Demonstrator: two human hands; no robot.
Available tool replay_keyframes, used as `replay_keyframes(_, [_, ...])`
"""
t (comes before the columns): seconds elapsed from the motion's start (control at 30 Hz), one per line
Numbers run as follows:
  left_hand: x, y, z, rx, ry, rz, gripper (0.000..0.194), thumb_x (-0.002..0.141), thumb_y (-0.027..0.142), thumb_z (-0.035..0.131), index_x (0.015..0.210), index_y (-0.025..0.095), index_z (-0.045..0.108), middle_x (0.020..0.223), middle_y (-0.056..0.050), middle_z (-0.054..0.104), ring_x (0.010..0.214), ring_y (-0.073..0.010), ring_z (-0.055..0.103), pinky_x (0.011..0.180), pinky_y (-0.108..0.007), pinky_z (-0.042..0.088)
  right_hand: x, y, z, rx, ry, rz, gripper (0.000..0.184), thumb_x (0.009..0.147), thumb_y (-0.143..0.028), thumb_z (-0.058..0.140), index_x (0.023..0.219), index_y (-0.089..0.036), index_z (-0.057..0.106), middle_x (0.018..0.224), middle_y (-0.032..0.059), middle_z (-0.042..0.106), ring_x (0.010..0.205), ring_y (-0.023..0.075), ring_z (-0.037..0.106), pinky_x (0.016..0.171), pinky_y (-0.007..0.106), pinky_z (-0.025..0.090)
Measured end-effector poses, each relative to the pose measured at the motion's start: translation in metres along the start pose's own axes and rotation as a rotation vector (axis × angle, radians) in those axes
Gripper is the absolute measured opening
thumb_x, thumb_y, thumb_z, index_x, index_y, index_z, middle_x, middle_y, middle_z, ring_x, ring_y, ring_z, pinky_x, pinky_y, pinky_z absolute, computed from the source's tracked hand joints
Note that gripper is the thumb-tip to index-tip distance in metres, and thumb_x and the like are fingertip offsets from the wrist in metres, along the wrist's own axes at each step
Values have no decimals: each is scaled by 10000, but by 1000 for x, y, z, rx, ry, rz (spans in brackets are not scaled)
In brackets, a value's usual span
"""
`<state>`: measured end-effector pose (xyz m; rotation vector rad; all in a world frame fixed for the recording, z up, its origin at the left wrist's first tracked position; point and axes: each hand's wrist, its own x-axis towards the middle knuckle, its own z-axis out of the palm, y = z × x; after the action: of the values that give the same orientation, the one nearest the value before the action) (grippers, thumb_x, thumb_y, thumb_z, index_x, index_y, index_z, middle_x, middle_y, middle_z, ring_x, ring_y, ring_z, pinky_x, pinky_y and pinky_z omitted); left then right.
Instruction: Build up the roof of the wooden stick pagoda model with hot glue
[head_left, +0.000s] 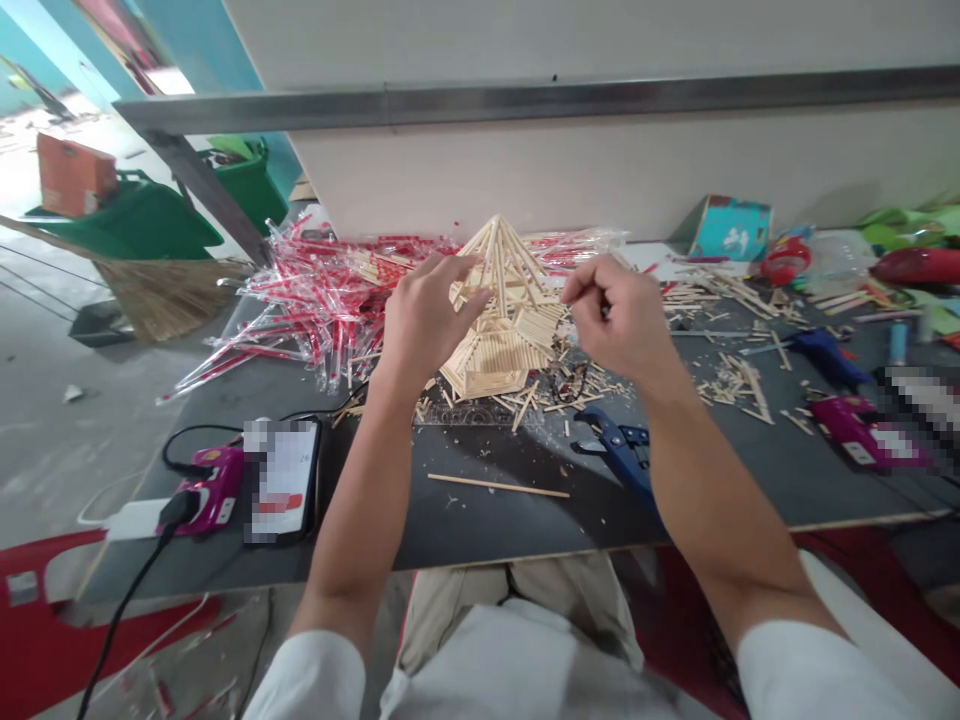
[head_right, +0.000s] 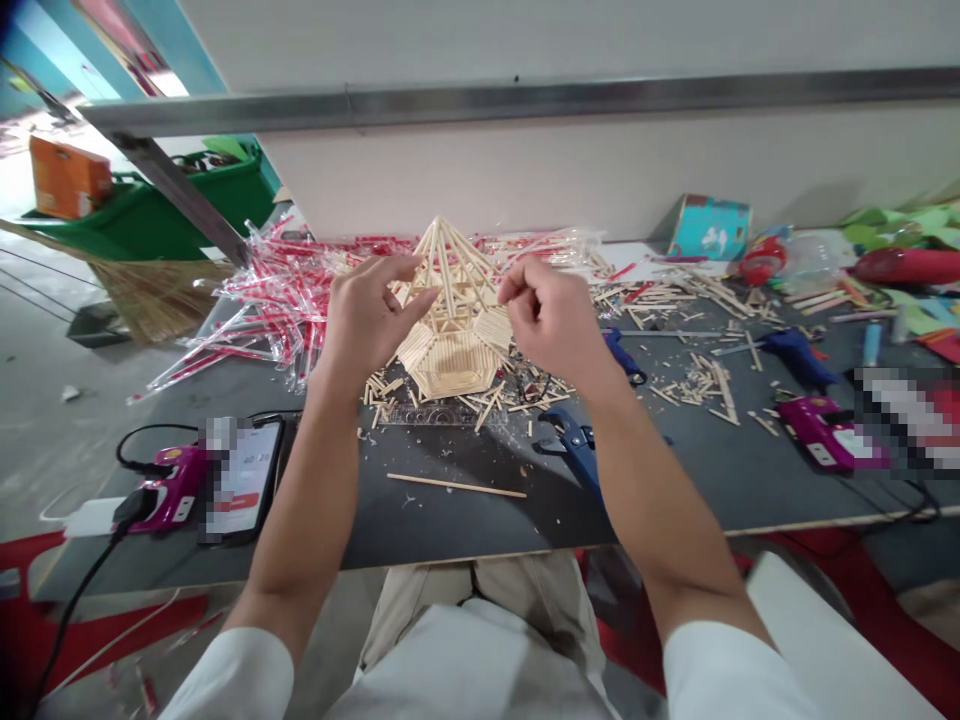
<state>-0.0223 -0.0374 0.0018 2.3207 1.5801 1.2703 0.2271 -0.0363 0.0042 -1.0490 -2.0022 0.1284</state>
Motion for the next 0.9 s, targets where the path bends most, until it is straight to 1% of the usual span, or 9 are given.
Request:
replay_keyframes(0.1, [0,2,-2,16,-15,2,368,965,364,668,1305,231,718,1203,-59,776,1015,-219,708,838,-344,560,-18,2,5,8,-100,5,171,864,-91,462,837,-247,529,623,-39,533,503,122,437,565,286,368])
replay_keyframes(0.3, [-2,2,-7,44,-31,10,361,954,371,668,1293,260,720,1202,-47,771,1001,-217,696,849,-353,551,-25,9,0,20,-269,60,182,863,-88,484,914,-258,523,561,-72,422,470,136,364,560,301,308])
replay_keyframes(0.37, [-3,0,-10,51,-48,11,353,952,377,667,1280,261,724,1199,-51,772,945,-206,690,827,-353,548,-33,17,-3,31,-342,95,173,892,-106,484,947,-259,542,576,-65,453,483,145,402,567,303,317])
replay_keyframes(0.43, [-4,-2,-13,59,-68,13,321,952,387,667,1240,262,737,1187,-48,777,820,-177,670,797,-352,543,-47,24,-5,58,-421,134,167,937,-136,465,994,-256,568,646,-36,541,545,161,501,589,302,359])
replay_keyframes(0.5, [-5,-4,-18,58,-74,15,279,951,381,669,1193,265,748,1186,-38,777,697,-140,630,773,-349,537,-64,31,-7,61,-498,171,183,973,-171,442,1045,-252,590,687,-22,572,568,169,537,592,301,380])
replay_keyframes(0.63, [-6,-7,-27,47,-82,29,262,939,367,676,1159,249,755,1170,-42,779,657,-129,620,760,-350,536,-95,40,-15,-26,-574,266,191,980,-227,451,1053,-246,627,578,-51,472,450,167,418,517,307,317])
replay_keyframes(0.7, [-6,-9,-31,56,-105,36,265,931,382,681,1142,245,762,1127,-45,789,684,-146,640,777,-363,541,-106,44,-21,-56,-574,329,192,973,-244,467,1051,-245,642,524,-61,427,421,174,402,491,313,287])
replay_keyframes(0.8, [-7,-12,-37,76,-140,15,273,926,401,681,1133,247,772,1048,-42,808,715,-171,669,793,-380,547,-115,50,-32,-88,-466,409,191,985,-277,462,1057,-246,636,473,-75,364,385,182,371,470,321,282])
replay_keyframes(0.9, [-8,-14,-41,83,-179,-9,297,924,398,680,1157,238,774,1006,-49,820,740,-189,691,765,-376,545,-118,57,-41,-119,-325,430,212,1015,-326,452,1088,-246,634,511,-54,451,405,186,420,486,327,337])
